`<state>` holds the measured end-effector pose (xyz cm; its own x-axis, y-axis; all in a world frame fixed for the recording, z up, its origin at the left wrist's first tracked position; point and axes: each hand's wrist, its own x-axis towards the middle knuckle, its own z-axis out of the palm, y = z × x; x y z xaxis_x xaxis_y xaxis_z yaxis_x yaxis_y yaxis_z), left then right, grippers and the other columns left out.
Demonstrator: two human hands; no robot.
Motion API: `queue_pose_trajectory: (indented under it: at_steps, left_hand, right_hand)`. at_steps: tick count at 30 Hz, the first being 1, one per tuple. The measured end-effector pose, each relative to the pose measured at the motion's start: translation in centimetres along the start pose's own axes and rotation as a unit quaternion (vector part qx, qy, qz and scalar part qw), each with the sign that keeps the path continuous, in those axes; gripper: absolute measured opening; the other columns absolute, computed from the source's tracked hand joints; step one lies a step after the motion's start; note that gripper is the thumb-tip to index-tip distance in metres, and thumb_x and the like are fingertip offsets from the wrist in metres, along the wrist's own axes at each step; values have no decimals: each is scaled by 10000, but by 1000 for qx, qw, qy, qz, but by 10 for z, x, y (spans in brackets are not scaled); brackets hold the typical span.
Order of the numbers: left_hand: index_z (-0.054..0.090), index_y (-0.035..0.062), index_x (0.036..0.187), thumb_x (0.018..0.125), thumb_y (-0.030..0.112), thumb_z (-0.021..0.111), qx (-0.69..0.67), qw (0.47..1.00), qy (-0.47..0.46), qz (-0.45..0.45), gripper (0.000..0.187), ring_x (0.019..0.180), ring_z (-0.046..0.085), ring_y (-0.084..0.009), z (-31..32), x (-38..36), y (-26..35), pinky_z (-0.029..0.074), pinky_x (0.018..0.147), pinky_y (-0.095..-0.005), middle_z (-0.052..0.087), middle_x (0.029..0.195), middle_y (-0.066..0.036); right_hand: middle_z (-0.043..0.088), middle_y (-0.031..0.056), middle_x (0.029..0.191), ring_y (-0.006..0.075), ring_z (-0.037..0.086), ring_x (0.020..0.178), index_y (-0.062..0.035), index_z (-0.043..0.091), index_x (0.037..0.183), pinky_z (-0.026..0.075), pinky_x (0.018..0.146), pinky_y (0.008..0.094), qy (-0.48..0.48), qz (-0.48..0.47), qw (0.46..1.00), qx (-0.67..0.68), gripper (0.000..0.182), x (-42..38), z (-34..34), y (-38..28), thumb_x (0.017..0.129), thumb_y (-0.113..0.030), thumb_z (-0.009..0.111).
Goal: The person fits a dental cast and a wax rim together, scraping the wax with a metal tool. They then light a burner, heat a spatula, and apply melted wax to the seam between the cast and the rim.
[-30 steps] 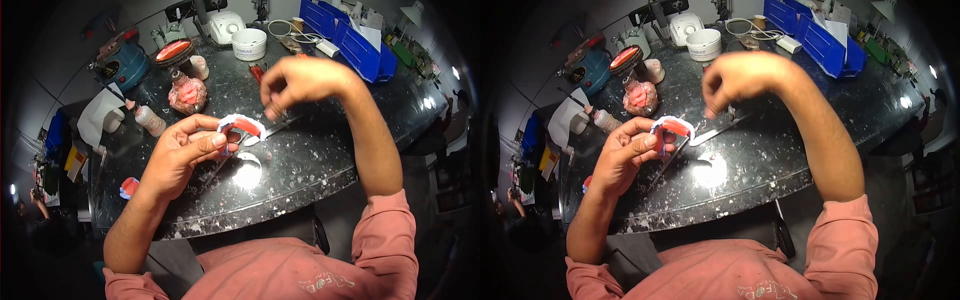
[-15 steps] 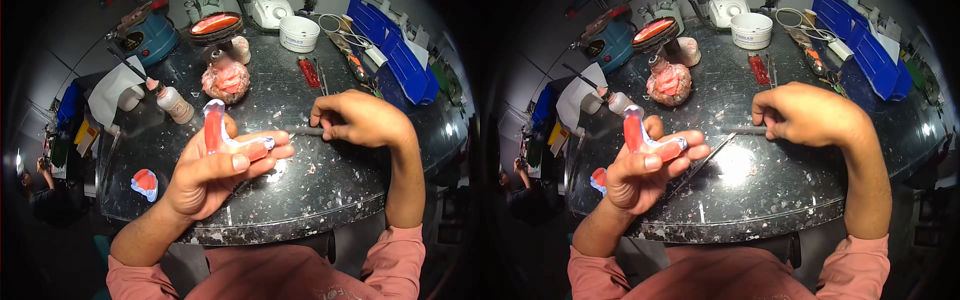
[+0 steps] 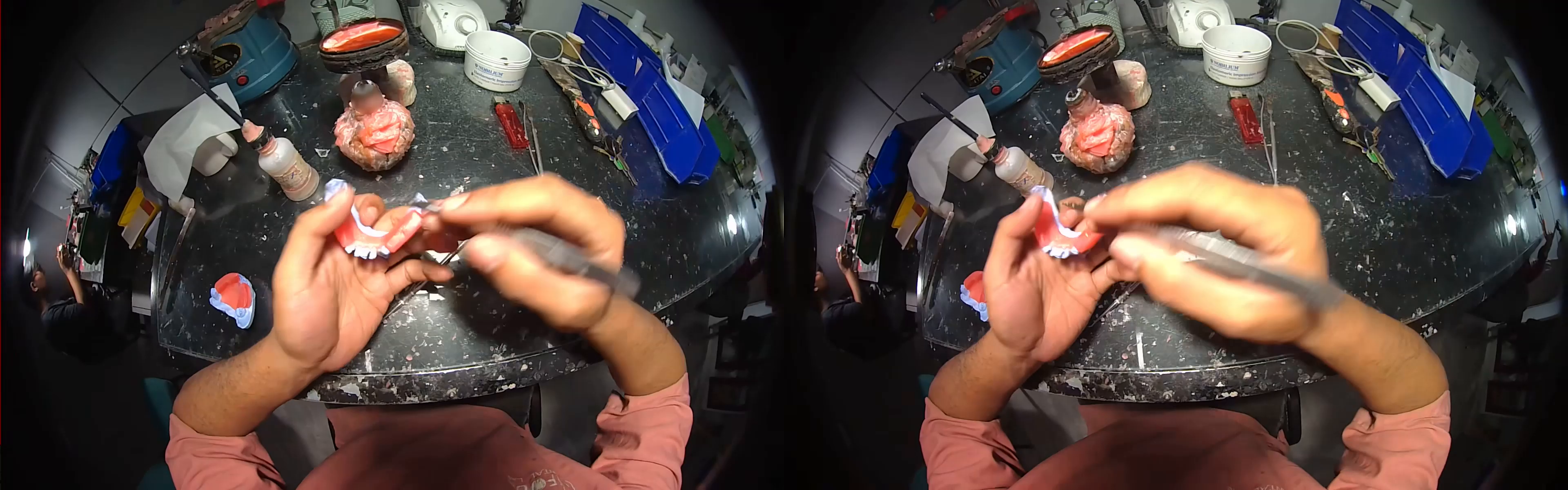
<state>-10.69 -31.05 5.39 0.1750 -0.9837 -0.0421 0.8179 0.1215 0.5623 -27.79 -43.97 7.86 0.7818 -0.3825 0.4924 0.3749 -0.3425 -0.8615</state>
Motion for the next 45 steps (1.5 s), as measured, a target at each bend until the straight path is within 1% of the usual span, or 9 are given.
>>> queue_pose_trajectory:
  at_steps: [1,4,6,11,14,17,22,37,45]
  left_hand:
    - [527,97,956,1031,333,388,-11,1000,21,20,284,1157,606,-339,3,-2,-2,496,968,-510,643,1187,-228]
    - [490,99,1064,944,139,500,23,998,-47,24,127,1267,542,-359,6,-7,-1,438,1041,-509,556,1326,-245]
    - [387,102,1229,909,-43,562,73,995,-62,18,392,1293,531,-368,1,-10,-1,437,1077,-529,506,1377,-257]
    - [219,83,1400,962,-59,559,159,985,-18,63,572,1190,614,-306,10,-12,-6,549,999,-422,525,1361,-267]
    - [252,26,1460,902,59,711,235,963,14,130,723,1101,654,-237,19,-8,-4,523,956,-365,637,1172,-175]
    - [284,9,1373,942,-37,625,262,950,-32,168,552,1109,665,-268,2,-6,-5,588,900,-383,663,1173,-265]
    - [343,64,1062,919,-72,636,264,957,-14,118,353,969,695,-214,4,-12,-6,595,848,-346,677,1011,-193]
    - [345,94,1156,967,31,593,296,942,-31,158,318,1028,572,-135,-7,-15,-20,476,875,-282,522,1107,-77]
    - [374,86,1115,952,-18,615,240,959,-30,147,310,1101,593,-111,-1,-15,-19,458,958,-269,618,1122,-105]
  right_hand:
    - [715,212,1076,296,699,1067,66,657,1096,557,954,433,-42,-104,988,-106,265,4,-2,9,836,111,678]
    - [719,218,1071,296,699,1072,55,663,1104,551,962,438,-2,-98,989,-113,290,-2,-2,14,823,112,704]
    - [711,208,1065,308,702,1051,38,669,1099,559,946,429,8,-130,978,-165,305,-3,-5,11,808,119,713]
    - [679,179,1056,322,692,1023,8,661,1061,579,897,435,8,-242,938,-249,312,2,3,11,774,99,744]
    - [683,180,1078,351,680,1087,-18,622,1065,556,951,479,1,-226,947,-229,324,-2,11,14,782,88,740]
    - [675,193,1090,358,677,1101,-40,585,1102,559,945,488,-39,-229,933,-274,373,-3,8,5,785,81,740]
    - [608,199,1110,415,649,1130,-23,541,1094,542,991,512,-9,-219,953,-211,332,-4,14,14,826,124,672]
    - [655,178,1071,467,618,1174,-26,586,1067,412,1082,606,-8,-210,955,-208,269,-7,15,12,845,116,643]
    - [614,169,1082,491,613,1167,-42,619,1045,342,1091,676,-7,-190,966,-176,286,-8,18,15,815,122,665]
